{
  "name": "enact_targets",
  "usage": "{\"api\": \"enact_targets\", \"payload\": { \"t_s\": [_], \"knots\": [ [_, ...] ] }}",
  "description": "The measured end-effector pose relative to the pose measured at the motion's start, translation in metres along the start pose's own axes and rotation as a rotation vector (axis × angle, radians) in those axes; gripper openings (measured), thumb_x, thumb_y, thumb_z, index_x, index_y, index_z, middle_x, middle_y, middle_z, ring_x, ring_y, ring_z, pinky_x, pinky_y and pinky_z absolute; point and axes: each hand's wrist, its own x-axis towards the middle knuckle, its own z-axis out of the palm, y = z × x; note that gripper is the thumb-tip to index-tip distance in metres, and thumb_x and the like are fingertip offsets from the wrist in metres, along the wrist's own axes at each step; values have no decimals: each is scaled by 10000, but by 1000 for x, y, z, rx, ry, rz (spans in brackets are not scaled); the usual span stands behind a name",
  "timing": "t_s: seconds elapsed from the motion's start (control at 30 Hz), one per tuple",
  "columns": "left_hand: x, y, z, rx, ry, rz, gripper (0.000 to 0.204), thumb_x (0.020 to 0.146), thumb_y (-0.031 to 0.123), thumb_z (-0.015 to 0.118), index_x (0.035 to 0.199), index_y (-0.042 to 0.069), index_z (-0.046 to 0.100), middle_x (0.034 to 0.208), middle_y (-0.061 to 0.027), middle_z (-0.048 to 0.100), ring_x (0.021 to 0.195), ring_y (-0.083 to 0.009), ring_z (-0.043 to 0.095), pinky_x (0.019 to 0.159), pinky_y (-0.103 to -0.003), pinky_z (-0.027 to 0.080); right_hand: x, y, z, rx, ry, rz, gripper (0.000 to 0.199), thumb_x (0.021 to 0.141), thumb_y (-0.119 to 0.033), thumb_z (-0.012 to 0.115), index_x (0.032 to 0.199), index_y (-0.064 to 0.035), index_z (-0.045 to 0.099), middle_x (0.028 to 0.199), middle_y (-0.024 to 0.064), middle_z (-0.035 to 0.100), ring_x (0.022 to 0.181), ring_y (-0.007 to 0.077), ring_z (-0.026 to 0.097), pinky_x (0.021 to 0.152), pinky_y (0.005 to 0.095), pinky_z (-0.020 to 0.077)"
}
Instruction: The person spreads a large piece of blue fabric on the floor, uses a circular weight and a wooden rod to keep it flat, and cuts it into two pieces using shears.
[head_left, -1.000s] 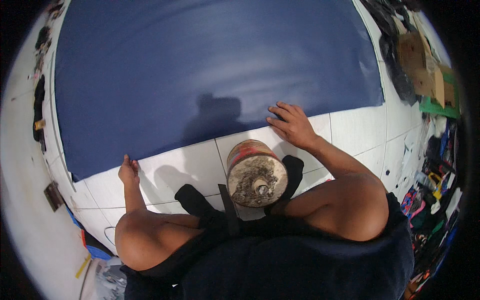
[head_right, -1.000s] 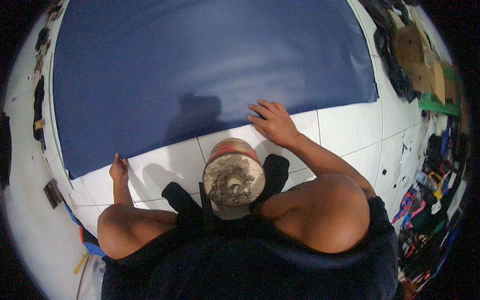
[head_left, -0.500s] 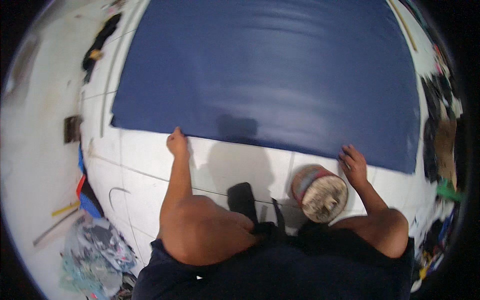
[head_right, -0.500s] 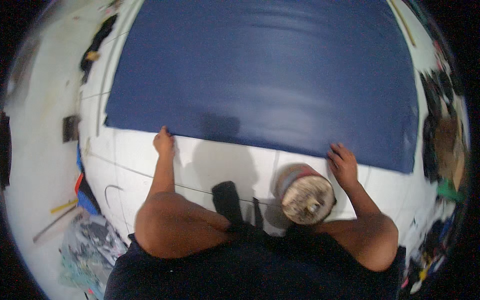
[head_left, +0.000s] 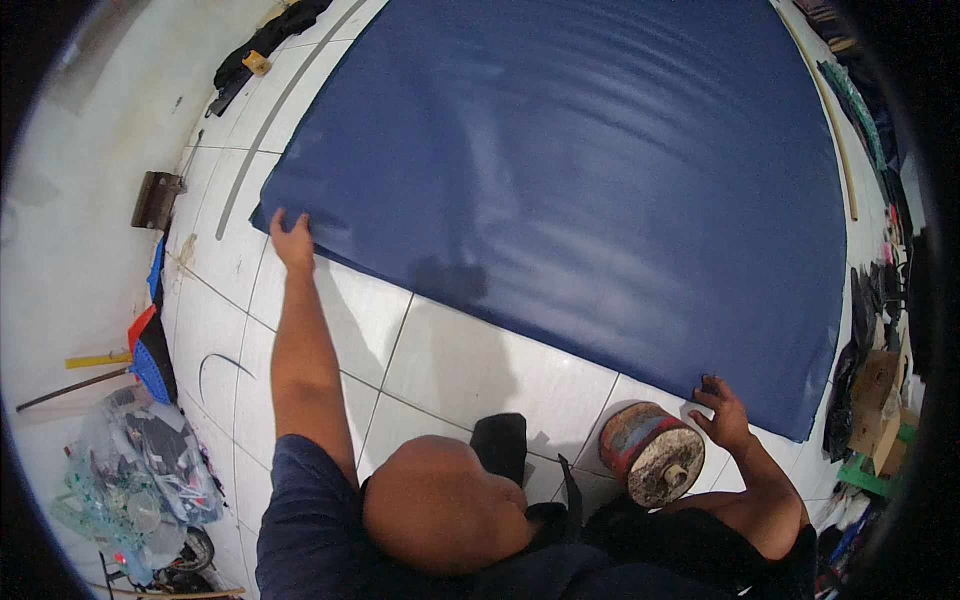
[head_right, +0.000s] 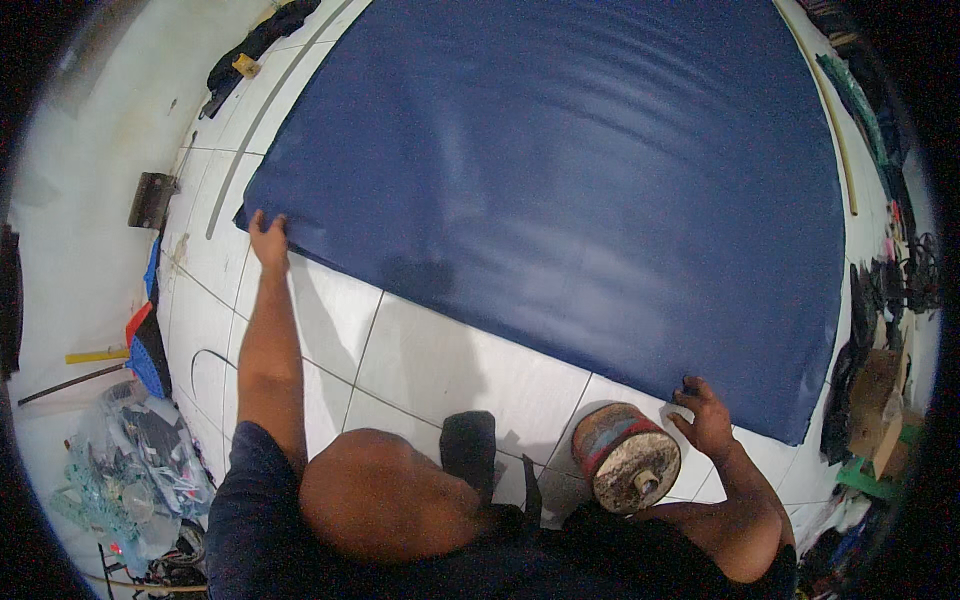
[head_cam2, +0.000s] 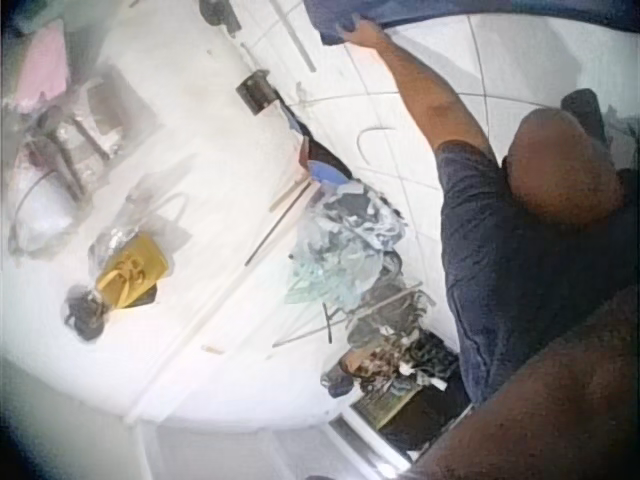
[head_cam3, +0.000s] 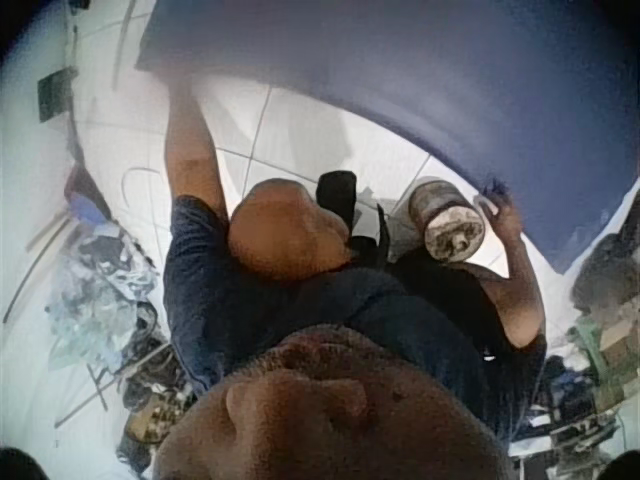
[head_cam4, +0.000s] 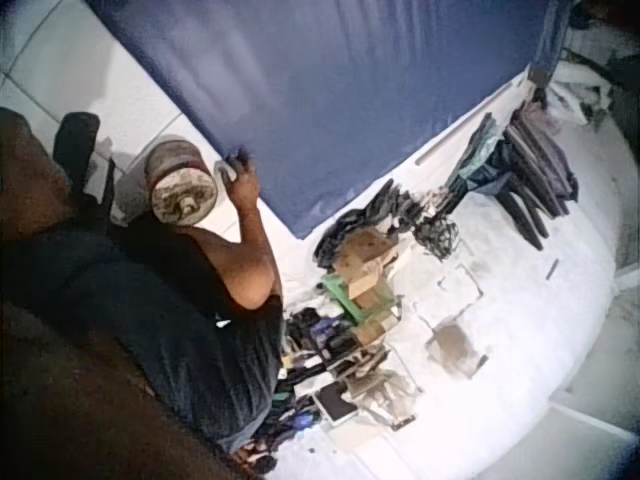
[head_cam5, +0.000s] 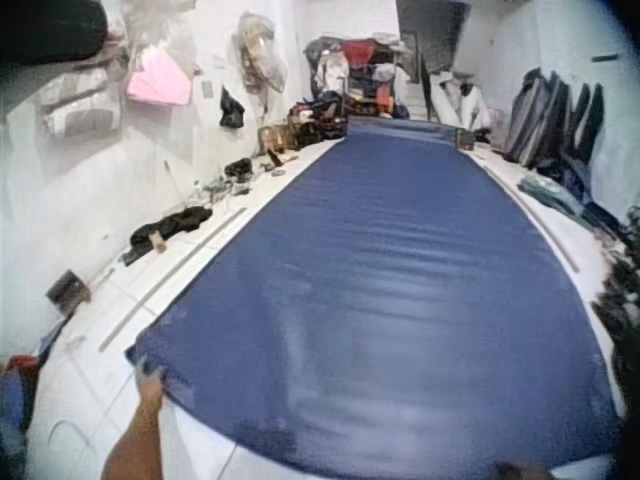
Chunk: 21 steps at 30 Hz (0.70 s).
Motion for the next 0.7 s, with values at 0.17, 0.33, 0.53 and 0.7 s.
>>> {"api": "enact_targets", "payload": {
  "t_s": [0.17, 0.33, 0.53, 0.7],
  "knots": [
    [12, 46, 21, 721, -78, 171, 607, 787, 155, 600, 1360, -17, 502, 1392, -282, 472, 1323, -420, 443, 1101, -462, 385, -4, -5, -16, 36, -49, 60, 428, 811, -292, 776, 1142, -30, 704, 1371, 207, 511, 1218, 364, 564, 1019, 434, 472],
    [-1, 34, 53, 879, -182, -372, 628, 837, 312, 549, 1364, -24, 495, 1372, -268, 474, 1343, -396, 418, 1085, -507, 379, -8, -4, -16, 58, -67, 149, 428, 807, -285, 773, 1134, -16, 707, 1368, 222, 507, 1261, 379, 525, 1045, 435, 446],
    [55, -32, -1, 987, -162, -272, 839, 843, 542, 544, 1409, -68, 439, 1541, -308, 249, 1422, -467, 254, 1125, -561, 294, 16, -11, -2, 181, -60, 101, 410, 817, -290, 762, 1113, -12, 708, 1353, 226, 518, 1257, 382, 527, 1024, 436, 462],
    [-18, 37, 41, 887, -11, 359, 644, 826, 340, 671, 1338, -21, 520, 1475, -301, 372, 1401, -469, 296, 1131, -544, 296, 0, -8, 1, 0, 6, 47, 426, 838, -318, 742, 1130, -10, 699, 1321, 242, 535, 1234, 385, 546, 1015, 452, 468]
  ]
}}
